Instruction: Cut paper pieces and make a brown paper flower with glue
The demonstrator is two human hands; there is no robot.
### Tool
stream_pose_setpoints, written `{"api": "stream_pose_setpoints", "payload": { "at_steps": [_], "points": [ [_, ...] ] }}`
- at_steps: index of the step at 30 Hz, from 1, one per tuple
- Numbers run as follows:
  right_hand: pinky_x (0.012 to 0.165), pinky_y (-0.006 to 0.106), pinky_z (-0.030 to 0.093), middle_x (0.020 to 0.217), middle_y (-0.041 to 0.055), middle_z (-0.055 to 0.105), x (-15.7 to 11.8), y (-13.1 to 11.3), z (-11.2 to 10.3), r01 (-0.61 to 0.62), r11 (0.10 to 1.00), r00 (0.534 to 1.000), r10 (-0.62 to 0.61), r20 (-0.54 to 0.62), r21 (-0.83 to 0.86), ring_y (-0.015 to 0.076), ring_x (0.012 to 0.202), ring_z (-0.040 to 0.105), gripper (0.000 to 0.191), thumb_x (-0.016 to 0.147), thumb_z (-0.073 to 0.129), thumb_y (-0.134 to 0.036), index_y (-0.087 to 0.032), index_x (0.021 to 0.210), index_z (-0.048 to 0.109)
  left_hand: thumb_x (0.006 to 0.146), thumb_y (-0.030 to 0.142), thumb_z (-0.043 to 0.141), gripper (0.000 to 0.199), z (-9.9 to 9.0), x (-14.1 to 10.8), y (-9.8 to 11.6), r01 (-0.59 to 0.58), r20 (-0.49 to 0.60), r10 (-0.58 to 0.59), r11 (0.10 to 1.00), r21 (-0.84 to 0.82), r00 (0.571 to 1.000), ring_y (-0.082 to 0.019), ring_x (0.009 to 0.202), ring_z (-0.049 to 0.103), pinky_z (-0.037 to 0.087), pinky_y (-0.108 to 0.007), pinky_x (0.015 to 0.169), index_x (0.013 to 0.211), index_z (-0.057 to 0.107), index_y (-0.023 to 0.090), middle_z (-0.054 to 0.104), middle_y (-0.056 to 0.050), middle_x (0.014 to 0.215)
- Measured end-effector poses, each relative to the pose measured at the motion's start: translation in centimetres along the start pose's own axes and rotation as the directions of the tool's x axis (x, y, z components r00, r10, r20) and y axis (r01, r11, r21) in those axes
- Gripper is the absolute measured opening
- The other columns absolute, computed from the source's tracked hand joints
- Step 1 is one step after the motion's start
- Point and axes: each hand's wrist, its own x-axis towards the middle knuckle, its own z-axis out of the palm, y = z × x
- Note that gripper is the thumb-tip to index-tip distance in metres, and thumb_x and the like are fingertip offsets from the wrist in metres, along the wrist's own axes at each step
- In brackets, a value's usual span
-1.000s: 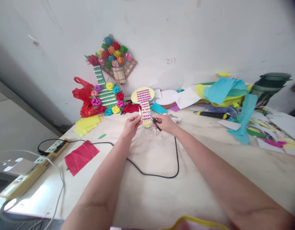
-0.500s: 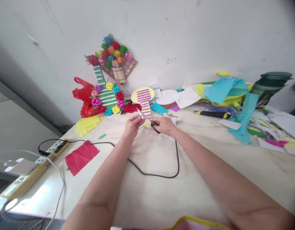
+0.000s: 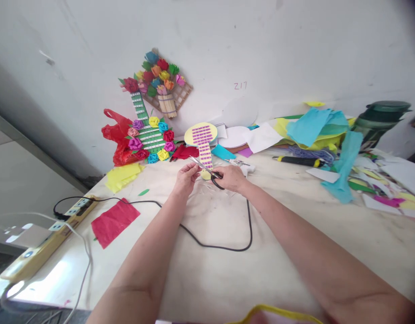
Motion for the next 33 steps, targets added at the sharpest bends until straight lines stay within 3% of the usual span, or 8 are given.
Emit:
{"api": "stream_pose_setpoints", "payload": {
  "at_steps": [10, 16, 24, 33],
  "points": [
    [0.056, 0.026, 0.032, 0.076, 0.0013, 0.068, -0.03, -0.37, -0.46, -0.037, 0.998, 0.997, 0.034, -0.066, -0.047, 0.0178, 0.072, 0.058, 0.036, 0.068, 0.056, -0.051, -0.026, 0.091, 0.067, 0.059, 0.017, 0.073, 0.019, -0.03, -0.22, 0.19, -0.011, 0.069, 0.015, 0.998, -0.058, 0.998, -0.007, 0.063, 0.059, 0.049, -0.021, 0.068, 0.074, 0.061, 0.015, 0.062, 0.002, 0.067],
    [0.056, 0.025, 0.032, 0.075, 0.0011, 0.067, -0.13, -0.30, -0.56, -0.018, 0.999, 1.000, 0.018, -0.016, -0.041, 0.0174, 0.071, 0.058, 0.034, 0.068, 0.056, -0.051, -0.026, 0.087, 0.068, 0.059, 0.018, 0.074, 0.021, 0.01, -0.35, 0.18, -0.041, 0.115, 0.048, 0.997, -0.062, 0.992, -0.009, 0.069, 0.061, 0.048, -0.025, 0.077, 0.075, 0.061, 0.015, 0.064, 0.001, 0.069],
    [0.060, 0.025, 0.034, 0.081, 0.0005, 0.069, -0.25, -0.34, -0.69, -0.026, 0.991, 1.000, 0.026, -0.006, -0.133, 0.0182, 0.078, 0.059, 0.035, 0.070, 0.054, -0.050, -0.029, 0.094, 0.067, 0.054, 0.014, 0.075, 0.023, -0.19, -0.03, -0.15, -0.015, 0.059, 0.018, 0.999, -0.046, 0.998, -0.011, 0.070, 0.062, 0.048, -0.024, 0.070, 0.074, 0.064, 0.014, 0.066, -0.001, 0.071],
    [0.062, 0.026, 0.035, 0.086, 0.0022, 0.069, -0.32, -0.09, -0.71, 0.024, 0.971, 0.999, -0.029, -0.017, -0.237, 0.0184, 0.081, 0.059, 0.038, 0.072, 0.052, -0.049, -0.028, 0.101, 0.064, 0.054, 0.010, 0.074, 0.017, 0.09, -0.13, -0.14, -0.006, 0.020, 0.008, 0.996, -0.084, 1.000, -0.012, 0.069, 0.063, 0.048, -0.028, 0.080, 0.069, 0.066, 0.013, 0.066, -0.001, 0.068]
  ]
}}
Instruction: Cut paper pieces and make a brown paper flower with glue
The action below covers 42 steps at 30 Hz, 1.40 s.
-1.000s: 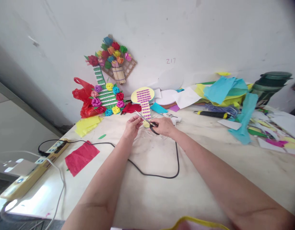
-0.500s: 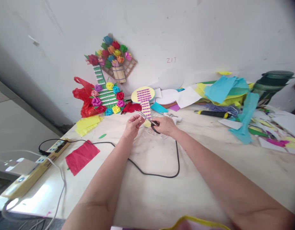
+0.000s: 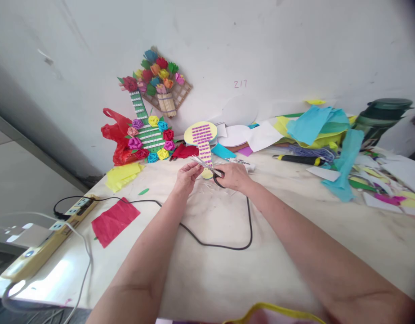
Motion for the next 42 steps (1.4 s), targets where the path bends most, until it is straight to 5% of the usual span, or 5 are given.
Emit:
{"api": "stream_pose_setpoints", "payload": {
  "at_steps": [42],
  "points": [
    [0.057, 0.026, 0.028, 0.076, 0.0017, 0.067, 0.02, -0.05, 0.34, 0.028, 0.999, 0.999, -0.028, -0.016, 0.015, 0.0173, 0.074, 0.058, 0.039, 0.075, 0.047, -0.054, -0.027, 0.096, 0.064, 0.061, 0.003, 0.067, 0.017, 0.33, 0.06, -0.05, 0.004, -0.024, -0.006, 0.998, -0.065, 1.000, -0.008, 0.073, 0.062, 0.047, -0.022, 0.082, 0.073, 0.063, 0.014, 0.065, 0.001, 0.073]
  ]
}}
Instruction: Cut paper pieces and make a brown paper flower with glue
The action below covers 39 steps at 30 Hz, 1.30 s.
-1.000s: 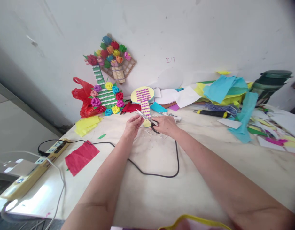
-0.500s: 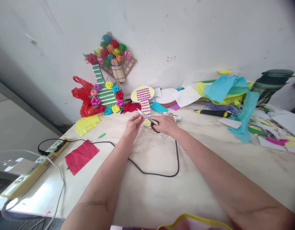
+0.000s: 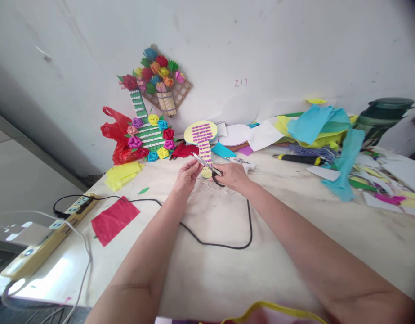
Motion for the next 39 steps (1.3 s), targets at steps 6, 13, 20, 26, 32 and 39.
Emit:
{"api": "stream_pose_setpoints", "payload": {
  "at_steps": [6, 13, 20, 26, 32, 39],
  "points": [
    [0.058, 0.026, 0.028, 0.080, 0.0032, 0.068, -0.02, -0.03, 0.19, 0.015, 1.000, 1.000, -0.015, 0.001, -0.019, 0.0185, 0.075, 0.059, 0.034, 0.078, 0.046, -0.049, -0.025, 0.096, 0.063, 0.062, 0.002, 0.066, 0.016, 0.07, -0.03, 0.07, 0.000, -0.021, 0.000, 1.000, 0.011, 1.000, -0.008, 0.073, 0.062, 0.047, -0.023, 0.082, 0.072, 0.063, 0.015, 0.065, 0.001, 0.073],
    [0.061, 0.026, 0.031, 0.087, 0.0047, 0.068, 0.05, 0.01, 0.27, 0.033, 0.999, 0.999, -0.033, 0.013, -0.010, 0.0190, 0.080, 0.059, 0.032, 0.078, 0.049, -0.045, -0.024, 0.097, 0.063, 0.060, 0.004, 0.069, 0.018, 0.05, -0.08, 0.26, -0.002, 0.006, 0.002, 1.000, 0.016, 1.000, -0.010, 0.074, 0.062, 0.047, -0.025, 0.083, 0.073, 0.063, 0.015, 0.065, 0.001, 0.074],
    [0.063, 0.027, 0.033, 0.086, 0.0049, 0.067, -0.09, -0.35, -0.06, 0.039, 0.999, 0.999, -0.039, 0.019, -0.004, 0.0192, 0.080, 0.058, 0.037, 0.078, 0.048, -0.048, -0.024, 0.102, 0.062, 0.058, 0.008, 0.071, 0.019, 0.00, -0.16, -0.07, -0.003, 0.085, 0.000, 0.999, 0.043, 0.996, -0.010, 0.072, 0.062, 0.048, -0.025, 0.078, 0.074, 0.063, 0.014, 0.065, 0.000, 0.073],
    [0.061, 0.027, 0.032, 0.086, 0.0039, 0.067, 0.03, -0.43, -0.17, 0.026, 1.000, 1.000, -0.026, -0.008, 0.002, 0.0197, 0.080, 0.059, 0.036, 0.077, 0.049, -0.047, -0.024, 0.102, 0.062, 0.060, 0.010, 0.071, 0.018, 0.25, -0.25, -0.23, -0.007, 0.088, 0.002, 0.998, 0.061, 0.996, -0.010, 0.070, 0.062, 0.048, -0.023, 0.072, 0.074, 0.062, 0.014, 0.065, 0.000, 0.072],
    [0.059, 0.025, 0.030, 0.079, 0.0019, 0.067, 0.10, -0.21, -0.06, 0.011, 0.997, 1.000, -0.011, -0.009, 0.082, 0.0178, 0.076, 0.058, 0.035, 0.074, 0.050, -0.050, -0.026, 0.097, 0.064, 0.061, 0.013, 0.071, 0.020, 0.44, -0.41, 0.30, 0.024, 0.062, -0.029, 0.997, 0.067, 0.998, -0.009, 0.067, 0.062, 0.046, -0.017, 0.058, 0.078, 0.061, 0.015, 0.065, 0.000, 0.071],
    [0.054, 0.023, 0.029, 0.070, -0.0002, 0.064, 0.24, 0.05, 0.14, -0.012, 0.975, 0.999, 0.018, -0.027, 0.220, 0.0141, 0.066, 0.055, 0.035, 0.072, 0.052, -0.049, -0.025, 0.092, 0.067, 0.059, 0.011, 0.072, 0.022, 0.15, -0.21, 0.11, 0.001, 0.076, -0.005, 0.999, 0.052, 0.997, -0.007, 0.065, 0.061, 0.042, -0.013, 0.050, 0.078, 0.062, 0.016, 0.064, 0.001, 0.069]
  ]
}}
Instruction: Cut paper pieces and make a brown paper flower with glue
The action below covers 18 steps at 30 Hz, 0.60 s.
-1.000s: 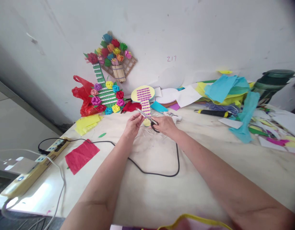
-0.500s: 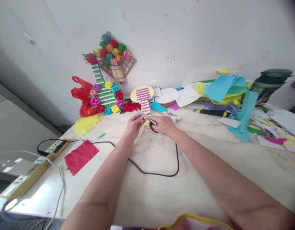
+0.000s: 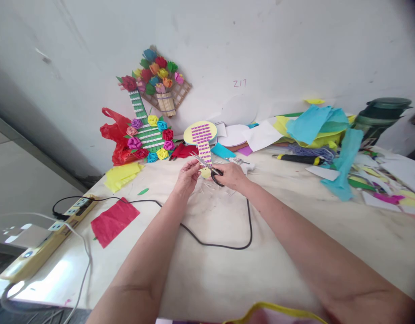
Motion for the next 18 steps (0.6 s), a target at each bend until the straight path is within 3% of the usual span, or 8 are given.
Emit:
{"api": "stream_pose_setpoints", "payload": {
  "at_steps": [7, 13, 18],
  "points": [
    [0.053, 0.020, 0.030, 0.069, -0.0021, 0.063, 0.11, 0.22, 0.35, -0.010, 0.974, 0.998, -0.003, 0.055, 0.227, 0.0125, 0.064, 0.053, 0.036, 0.070, 0.056, -0.048, -0.023, 0.093, 0.067, 0.061, 0.010, 0.071, 0.019, 0.13, -0.06, 0.10, -0.010, -0.029, 0.010, 1.000, -0.020, 1.000, -0.007, 0.067, 0.061, 0.047, -0.018, 0.068, 0.076, 0.062, 0.016, 0.065, 0.001, 0.071],
    [0.053, 0.021, 0.031, 0.071, -0.0010, 0.064, 0.34, 0.57, 0.56, 0.016, 0.975, 0.998, -0.030, 0.062, 0.224, 0.0121, 0.063, 0.052, 0.030, 0.075, 0.051, -0.039, -0.019, 0.088, 0.068, 0.060, 0.009, 0.071, 0.019, 0.25, -0.20, 0.25, 0.009, -0.019, -0.010, 0.999, -0.034, 1.000, -0.007, 0.066, 0.062, 0.048, -0.017, 0.065, 0.075, 0.062, 0.016, 0.065, 0.002, 0.069],
    [0.052, 0.020, 0.029, 0.068, -0.0018, 0.062, 0.28, 0.79, 0.59, 0.019, 0.972, 0.997, -0.037, 0.071, 0.235, 0.0112, 0.062, 0.051, 0.031, 0.074, 0.051, -0.042, -0.019, 0.088, 0.067, 0.059, 0.010, 0.072, 0.018, 0.10, -0.08, 0.02, 0.008, -0.056, -0.009, 1.000, -0.023, 0.998, -0.007, 0.065, 0.061, 0.048, -0.018, 0.067, 0.072, 0.060, 0.016, 0.065, 0.001, 0.070]
  ]
}}
